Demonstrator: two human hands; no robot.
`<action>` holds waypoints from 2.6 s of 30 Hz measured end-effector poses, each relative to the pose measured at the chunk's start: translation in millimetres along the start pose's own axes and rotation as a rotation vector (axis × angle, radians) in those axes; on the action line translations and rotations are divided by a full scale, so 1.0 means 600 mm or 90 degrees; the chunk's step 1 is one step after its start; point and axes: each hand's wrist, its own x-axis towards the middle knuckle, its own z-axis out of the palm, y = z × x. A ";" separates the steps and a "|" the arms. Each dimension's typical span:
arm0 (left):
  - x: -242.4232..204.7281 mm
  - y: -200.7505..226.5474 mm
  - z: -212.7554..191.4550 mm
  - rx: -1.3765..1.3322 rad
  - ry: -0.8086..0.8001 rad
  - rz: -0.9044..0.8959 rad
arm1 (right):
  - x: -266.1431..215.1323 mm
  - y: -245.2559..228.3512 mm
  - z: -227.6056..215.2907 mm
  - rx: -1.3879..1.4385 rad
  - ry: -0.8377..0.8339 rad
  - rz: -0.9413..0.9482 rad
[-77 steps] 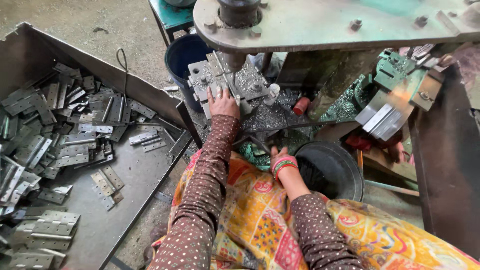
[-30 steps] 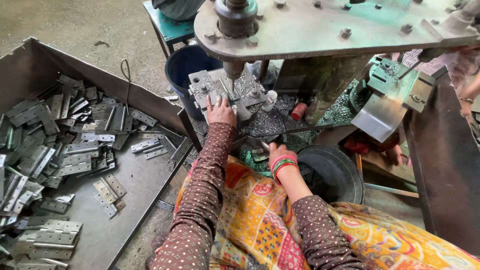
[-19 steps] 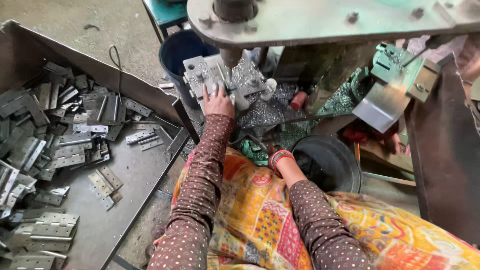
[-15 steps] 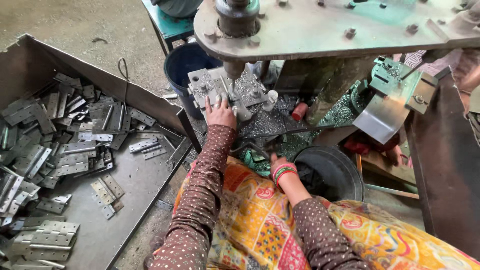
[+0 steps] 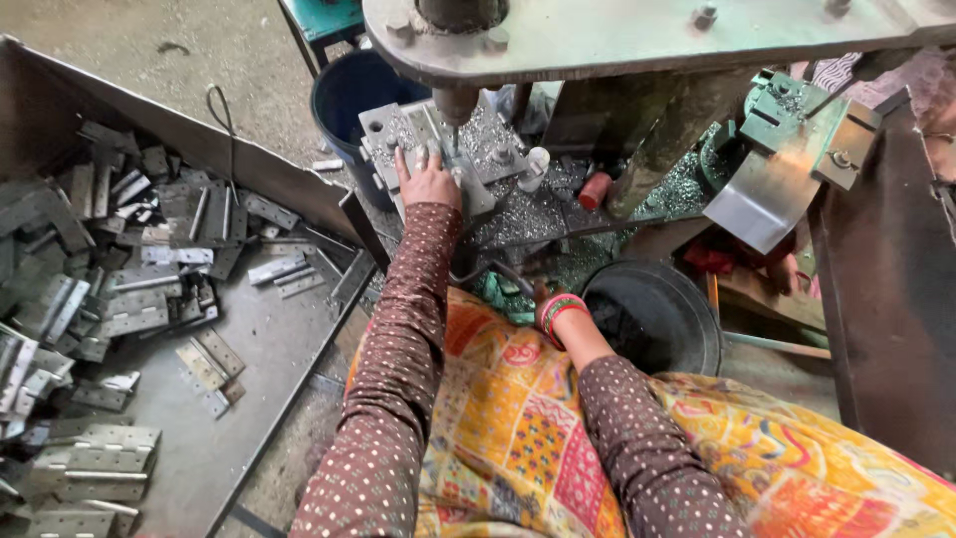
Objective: The person operates a drill press to process small metal plates. They pick up plates from a bin, place them under the drill, activate the machine, and then remove the processed plates.
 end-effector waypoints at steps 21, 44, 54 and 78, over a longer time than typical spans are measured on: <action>-0.146 0.041 -0.041 -0.231 0.342 0.133 | -0.167 -0.107 -0.198 -0.092 0.481 -0.463; -0.034 -0.030 -0.014 -0.007 -0.027 -0.084 | -0.160 -0.105 -0.185 -0.123 0.464 -0.448; -0.106 0.035 -0.004 0.054 0.004 0.017 | -0.154 -0.106 -0.179 -0.153 0.476 -0.436; -0.041 0.036 0.012 -0.022 0.171 -0.015 | -0.006 -0.040 -0.062 -0.097 -0.007 -0.108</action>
